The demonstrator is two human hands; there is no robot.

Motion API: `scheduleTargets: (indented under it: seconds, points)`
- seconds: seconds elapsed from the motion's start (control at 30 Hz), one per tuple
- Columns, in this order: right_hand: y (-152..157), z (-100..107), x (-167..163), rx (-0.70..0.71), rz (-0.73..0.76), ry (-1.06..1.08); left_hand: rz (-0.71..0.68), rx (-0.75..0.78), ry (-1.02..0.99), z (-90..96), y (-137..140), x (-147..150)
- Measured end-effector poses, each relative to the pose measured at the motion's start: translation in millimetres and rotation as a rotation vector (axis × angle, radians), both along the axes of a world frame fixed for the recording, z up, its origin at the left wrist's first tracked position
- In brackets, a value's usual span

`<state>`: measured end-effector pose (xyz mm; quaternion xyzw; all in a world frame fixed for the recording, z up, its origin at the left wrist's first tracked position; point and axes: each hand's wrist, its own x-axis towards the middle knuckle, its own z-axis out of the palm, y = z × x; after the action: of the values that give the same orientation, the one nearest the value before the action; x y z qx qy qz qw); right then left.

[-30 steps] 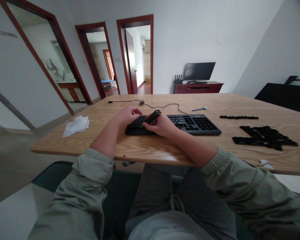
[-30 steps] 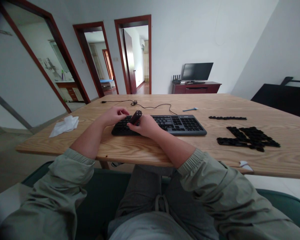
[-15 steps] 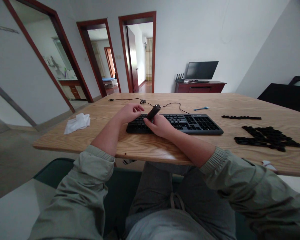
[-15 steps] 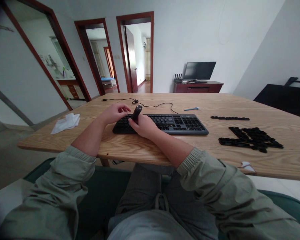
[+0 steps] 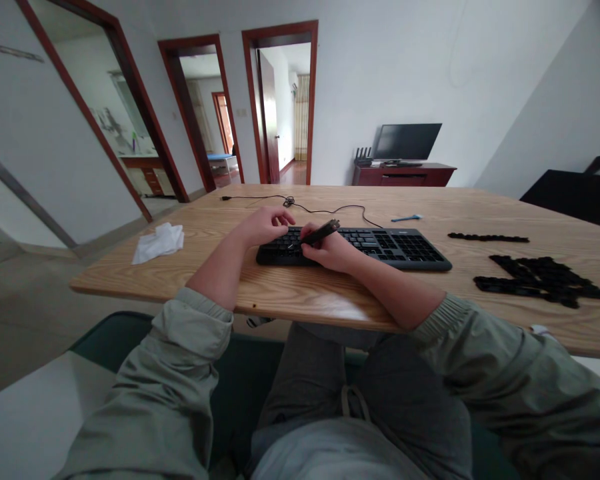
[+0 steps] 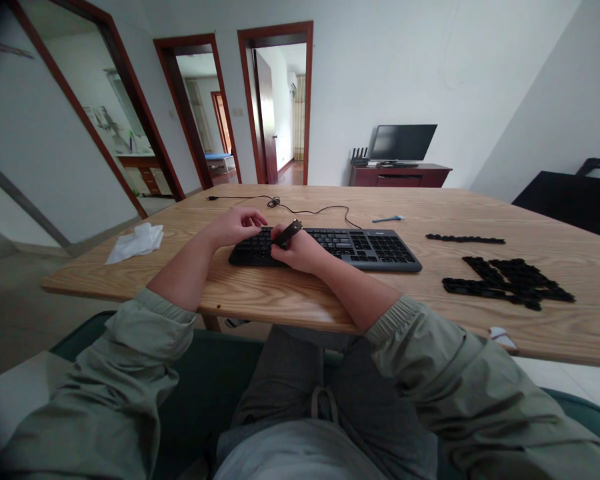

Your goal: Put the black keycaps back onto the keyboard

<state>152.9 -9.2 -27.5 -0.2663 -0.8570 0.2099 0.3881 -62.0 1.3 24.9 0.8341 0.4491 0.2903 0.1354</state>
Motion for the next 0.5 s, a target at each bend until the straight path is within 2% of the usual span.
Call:
scheduleTargets:
  seconds: [0.2,0.3,0.5]
  points:
    - [6.3,5.8,2.6,-0.036,0.074,-0.003,-0.179,-0.116,0.018,-3.8,-2.1,8.0]
    - [9.2,11.1,6.3,-0.006,0.099,-0.027,-0.218,-0.147,0.013,-7.0,-2.0,12.8]
    - [9.8,17.2,14.9,0.024,0.036,-0.111,-0.288,-0.211,0.009,-10.3,-1.6,19.4]
